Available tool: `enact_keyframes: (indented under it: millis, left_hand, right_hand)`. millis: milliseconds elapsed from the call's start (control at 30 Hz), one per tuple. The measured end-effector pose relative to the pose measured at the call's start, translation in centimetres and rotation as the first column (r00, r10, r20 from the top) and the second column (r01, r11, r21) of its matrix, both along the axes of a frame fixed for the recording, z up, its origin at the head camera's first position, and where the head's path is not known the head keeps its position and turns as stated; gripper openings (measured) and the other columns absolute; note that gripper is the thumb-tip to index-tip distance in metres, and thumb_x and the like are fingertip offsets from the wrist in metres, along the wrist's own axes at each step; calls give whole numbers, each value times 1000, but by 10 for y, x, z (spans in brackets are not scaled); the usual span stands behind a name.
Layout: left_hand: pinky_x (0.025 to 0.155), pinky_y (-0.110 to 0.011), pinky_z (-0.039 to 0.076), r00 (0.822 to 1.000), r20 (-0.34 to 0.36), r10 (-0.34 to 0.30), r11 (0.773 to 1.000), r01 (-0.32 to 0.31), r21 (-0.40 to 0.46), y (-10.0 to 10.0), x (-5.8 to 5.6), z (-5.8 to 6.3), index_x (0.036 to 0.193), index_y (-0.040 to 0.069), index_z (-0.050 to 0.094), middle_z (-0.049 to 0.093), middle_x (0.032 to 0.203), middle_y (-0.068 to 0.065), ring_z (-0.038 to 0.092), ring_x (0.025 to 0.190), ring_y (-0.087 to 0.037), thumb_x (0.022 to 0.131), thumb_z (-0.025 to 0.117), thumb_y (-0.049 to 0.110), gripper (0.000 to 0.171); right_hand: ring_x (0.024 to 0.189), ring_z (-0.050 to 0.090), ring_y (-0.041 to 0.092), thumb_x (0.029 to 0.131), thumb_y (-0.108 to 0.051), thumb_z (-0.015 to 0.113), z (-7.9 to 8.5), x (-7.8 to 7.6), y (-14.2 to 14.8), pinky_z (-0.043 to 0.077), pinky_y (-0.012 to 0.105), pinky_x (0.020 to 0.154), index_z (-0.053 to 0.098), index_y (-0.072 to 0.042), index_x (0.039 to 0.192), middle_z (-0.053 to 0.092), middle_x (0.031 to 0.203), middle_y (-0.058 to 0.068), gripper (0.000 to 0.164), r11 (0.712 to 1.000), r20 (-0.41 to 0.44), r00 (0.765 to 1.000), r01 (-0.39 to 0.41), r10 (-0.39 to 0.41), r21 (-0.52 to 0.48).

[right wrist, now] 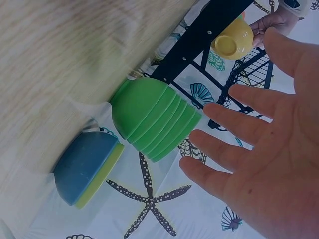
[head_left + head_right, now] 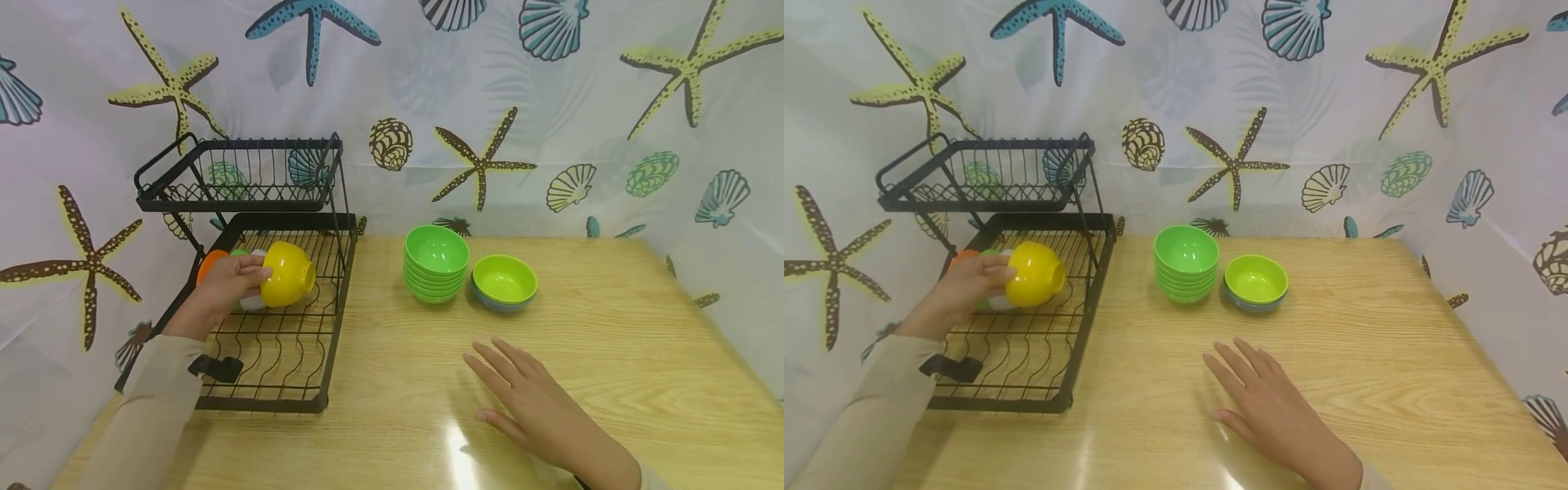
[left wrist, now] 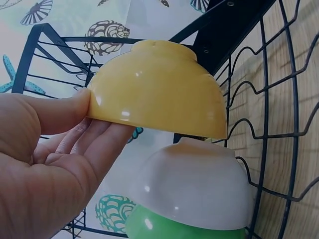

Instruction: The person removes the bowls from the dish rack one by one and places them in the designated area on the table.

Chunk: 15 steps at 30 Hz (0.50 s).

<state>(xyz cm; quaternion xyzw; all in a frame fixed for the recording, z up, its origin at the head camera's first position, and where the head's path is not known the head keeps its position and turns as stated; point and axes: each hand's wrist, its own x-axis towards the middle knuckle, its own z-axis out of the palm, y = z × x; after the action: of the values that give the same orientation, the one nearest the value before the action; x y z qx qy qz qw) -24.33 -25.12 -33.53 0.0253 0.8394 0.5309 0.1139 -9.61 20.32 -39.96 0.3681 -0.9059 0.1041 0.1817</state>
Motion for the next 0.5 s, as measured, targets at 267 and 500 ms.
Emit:
enact_keyframes:
  millis: [267,500]
  left_hand:
    - [92,-30,52,1000,-22,-17,1000,16,-11,3,7,6,143,-8,35,48,137,-25,56,118,-31,101,50,24,54]
    - [97,-39,50,994,-83,-66,994,58,-92,7,23,15,140,-5,43,58,129,-23,63,109,-28,100,53,26,51]
  right_hand:
    - [132,38,38,90,-42,64,2,1,0,37,54,101,40,-11,146,42,146,11,68,1000,17,1000,7,-7,5]
    - [134,37,38,86,-38,69,2,1,0,36,54,102,39,-12,146,42,146,10,73,1000,32,999,18,-19,14]
